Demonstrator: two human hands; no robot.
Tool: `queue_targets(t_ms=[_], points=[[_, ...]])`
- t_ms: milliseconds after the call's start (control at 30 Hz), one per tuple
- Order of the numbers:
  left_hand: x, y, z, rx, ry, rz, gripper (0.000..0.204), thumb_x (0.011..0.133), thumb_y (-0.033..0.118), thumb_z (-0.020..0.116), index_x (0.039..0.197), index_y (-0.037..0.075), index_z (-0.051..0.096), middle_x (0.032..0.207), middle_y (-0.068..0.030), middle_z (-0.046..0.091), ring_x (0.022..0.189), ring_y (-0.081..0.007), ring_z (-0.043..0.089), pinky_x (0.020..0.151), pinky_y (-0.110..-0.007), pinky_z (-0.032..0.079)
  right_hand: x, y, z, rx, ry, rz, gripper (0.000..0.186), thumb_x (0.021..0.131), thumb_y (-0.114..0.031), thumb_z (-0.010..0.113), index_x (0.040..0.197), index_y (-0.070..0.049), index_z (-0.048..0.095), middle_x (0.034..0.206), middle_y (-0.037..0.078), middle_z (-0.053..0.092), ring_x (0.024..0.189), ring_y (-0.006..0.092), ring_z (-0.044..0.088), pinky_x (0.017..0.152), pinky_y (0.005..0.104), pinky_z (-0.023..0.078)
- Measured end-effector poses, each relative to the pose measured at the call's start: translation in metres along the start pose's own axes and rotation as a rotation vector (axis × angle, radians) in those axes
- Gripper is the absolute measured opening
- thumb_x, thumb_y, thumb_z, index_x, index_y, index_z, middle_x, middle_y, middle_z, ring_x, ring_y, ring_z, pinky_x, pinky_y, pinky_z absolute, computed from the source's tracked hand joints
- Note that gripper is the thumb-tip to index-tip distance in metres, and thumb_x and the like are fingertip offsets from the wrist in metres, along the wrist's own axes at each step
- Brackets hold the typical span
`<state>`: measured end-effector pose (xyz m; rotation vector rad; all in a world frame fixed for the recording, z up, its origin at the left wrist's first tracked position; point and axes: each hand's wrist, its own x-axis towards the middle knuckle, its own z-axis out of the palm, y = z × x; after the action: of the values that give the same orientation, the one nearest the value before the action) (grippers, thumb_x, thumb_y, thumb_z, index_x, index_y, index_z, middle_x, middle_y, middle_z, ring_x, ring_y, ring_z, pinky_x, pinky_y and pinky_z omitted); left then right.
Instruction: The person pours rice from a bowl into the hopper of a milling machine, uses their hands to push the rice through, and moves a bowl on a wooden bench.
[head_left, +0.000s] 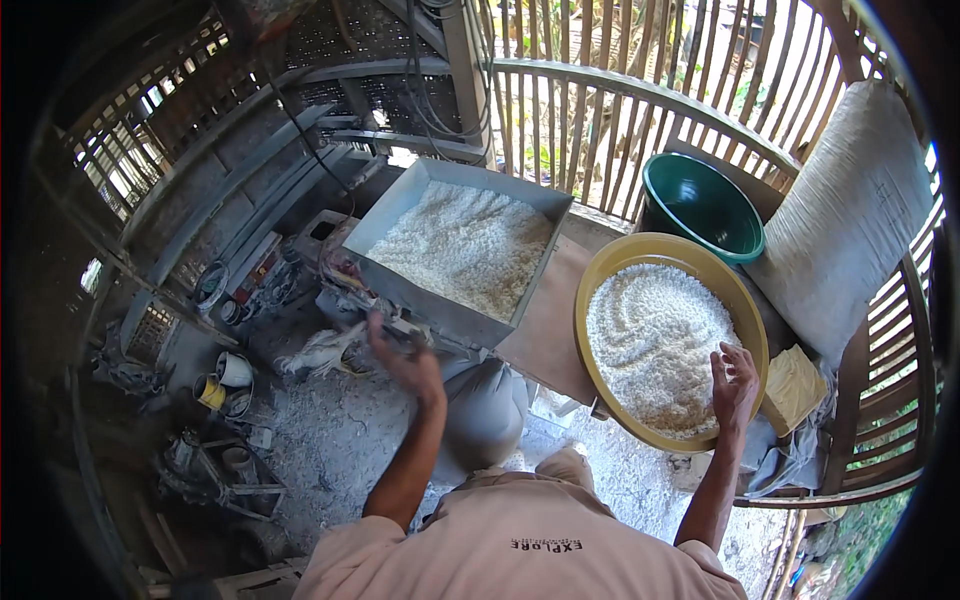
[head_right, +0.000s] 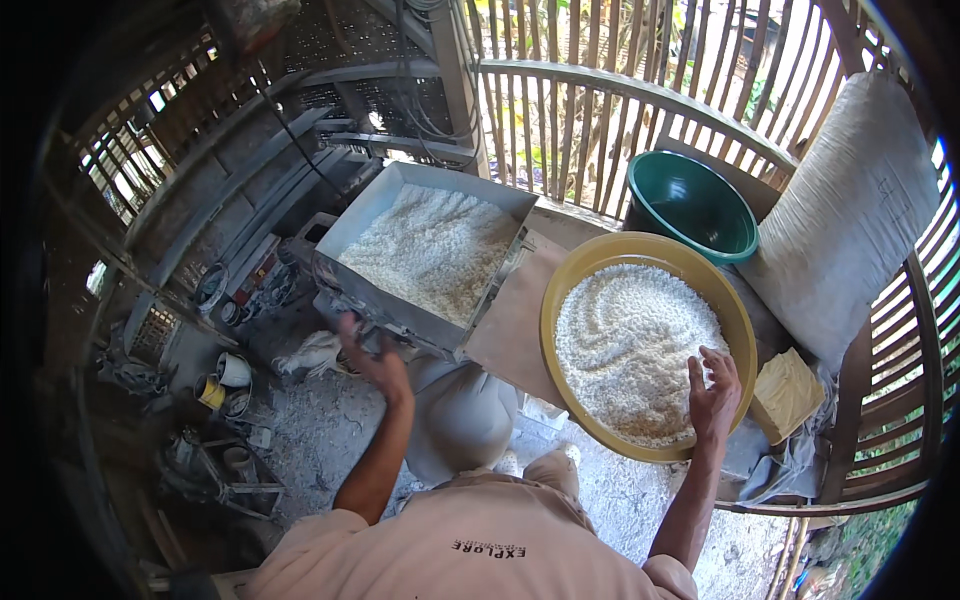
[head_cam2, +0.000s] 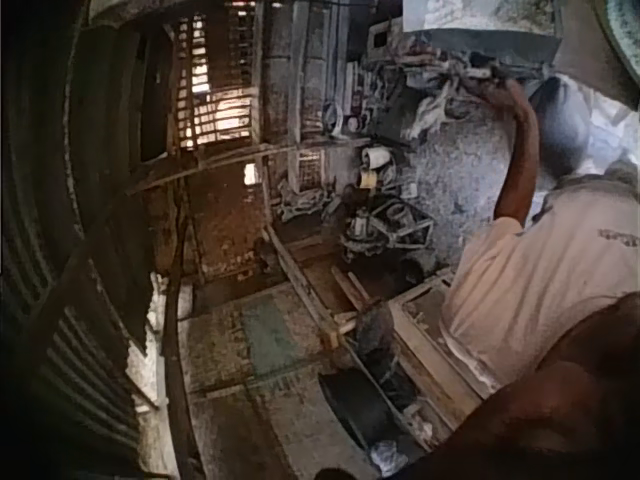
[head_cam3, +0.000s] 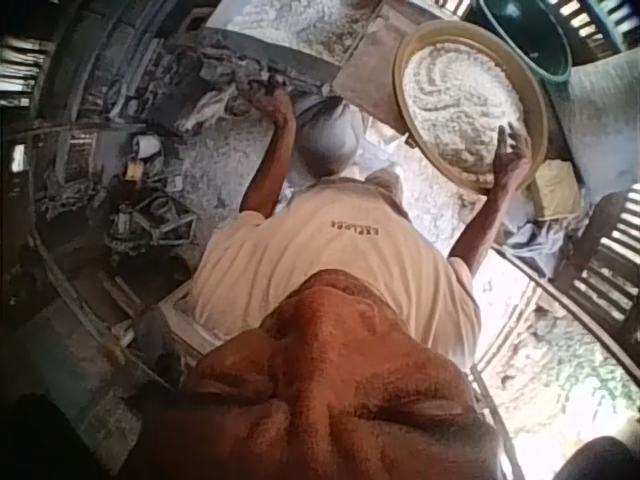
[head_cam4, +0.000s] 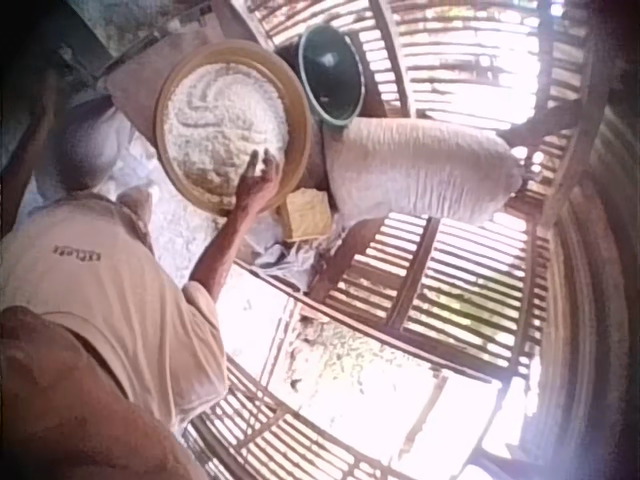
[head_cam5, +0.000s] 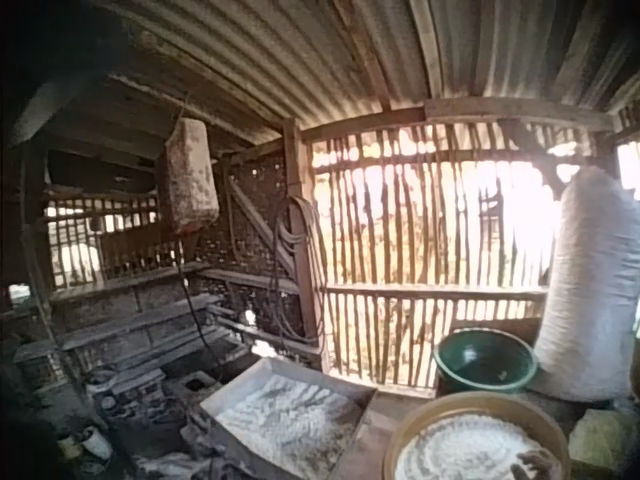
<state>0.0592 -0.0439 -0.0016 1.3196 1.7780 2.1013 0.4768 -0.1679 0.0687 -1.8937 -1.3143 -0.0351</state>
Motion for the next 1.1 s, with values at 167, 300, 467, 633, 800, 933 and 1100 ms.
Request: queue_targets(t_ms=[167, 300, 467, 633, 800, 933, 1100], points=[[-0.047, -0.063, 0.029, 0.41, -0.411, 0.005, 0.089, 0.063, 0.028, 0.076, 0.134, -0.005, 0.034, 0.136, -0.0254, 0.034, 0.131, -0.0427, 0.025, 0.11, -0.05, 0.018, 0.0, 0.003, 0.0, 0.037, -0.01, 0.004, 0.025, 0.082, -0.014, 0.068, 0.103, -0.002, 0.066, 0.099, 0.011, 0.064, 0.082, 0.0223, 0.063, 0.069, 0.0325, 0.049], [-0.049, -0.091, 0.05, 0.638, -0.566, 0.128, 0.105, 0.055, 0.052, 0.076, 0.133, -0.006, 0.035, 0.134, -0.0255, 0.035, 0.132, -0.0473, 0.021, 0.108, -0.059, 0.015, -0.004, 0.003, -0.002, 0.021, -0.01, -0.031, 0.024, 0.081, -0.012, 0.067, 0.102, -0.001, 0.066, 0.097, 0.012, 0.064, 0.08, 0.0226, 0.062, 0.07, 0.0325, 0.049], [-0.059, -0.094, 0.067, 0.837, -0.463, 0.18, 0.083, 0.063, 0.048, 0.072, 0.124, -0.002, 0.047, 0.131, -0.0213, 0.042, 0.129, -0.0436, 0.026, 0.108, -0.058, 0.016, -0.006, 0.005, -0.003, -0.017, -0.019, -0.021, 0.023, 0.08, -0.012, 0.068, 0.1, -0.001, 0.066, 0.098, 0.013, 0.064, 0.081, 0.0238, 0.062, 0.073, 0.0336, 0.049], [-0.054, -0.128, 0.067, 0.616, -0.301, 0.431, 0.062, 0.066, 0.038, 0.072, 0.113, 0.002, 0.056, 0.123, -0.0203, 0.048, 0.121, -0.039, 0.037, 0.105, -0.056, 0.021, -0.005, -0.002, -0.004, -0.03, -0.026, -0.038, 0.022, 0.079, -0.012, 0.069, 0.098, -0.001, 0.066, 0.098, 0.013, 0.063, 0.087, 0.0269, 0.062, 0.074, 0.0356, 0.05], [-0.052, -0.116, 0.07, 0.521, -0.303, 0.41, 0.054, 0.068, 0.033, 0.072, 0.109, 0.003, 0.057, 0.12, -0.0203, 0.05, 0.118, -0.0397, 0.039, 0.099, -0.053, 0.028, -0.005, 0.003, -0.005, -0.029, -0.034, -0.005, 0.021, 0.078, -0.012, 0.069, 0.096, -0.002, 0.066, 0.098, 0.013, 0.064, 0.092, 0.0295, 0.061, 0.08, 0.036, 0.048], [-0.05, -0.122, 0.065, 0.508, -0.283, 0.405, 0.053, 0.068, 0.033, 0.071, 0.109, 0.003, 0.057, 0.122, -0.0197, 0.049, 0.117, -0.0412, 0.039, 0.096, -0.053, 0.032, -0.004, 0.003, -0.004, -0.03, -0.035, -0.012, 0.021, 0.078, -0.013, 0.069, 0.097, -0.003, 0.066, 0.099, 0.014, 0.064, 0.094, 0.0305, 0.061, 0.084, 0.0369, 0.047], [-0.052, -0.102, 0.065, 0.453, -0.312, 0.356, 0.049, 0.07, 0.031, 0.07, 0.107, 0.002, 0.057, 0.119, -0.0194, 0.05, 0.115, -0.0413, 0.041, 0.093, -0.053, 0.034, -0.004, 0.007, -0.006, -0.048, -0.014, -0.001, 0.022, 0.079, -0.014, 0.069, 0.097, -0.002, 0.066, 0.099, 0.014, 0.064, 0.095, 0.0303, 0.06, 0.084, 0.0371, 0.046]])
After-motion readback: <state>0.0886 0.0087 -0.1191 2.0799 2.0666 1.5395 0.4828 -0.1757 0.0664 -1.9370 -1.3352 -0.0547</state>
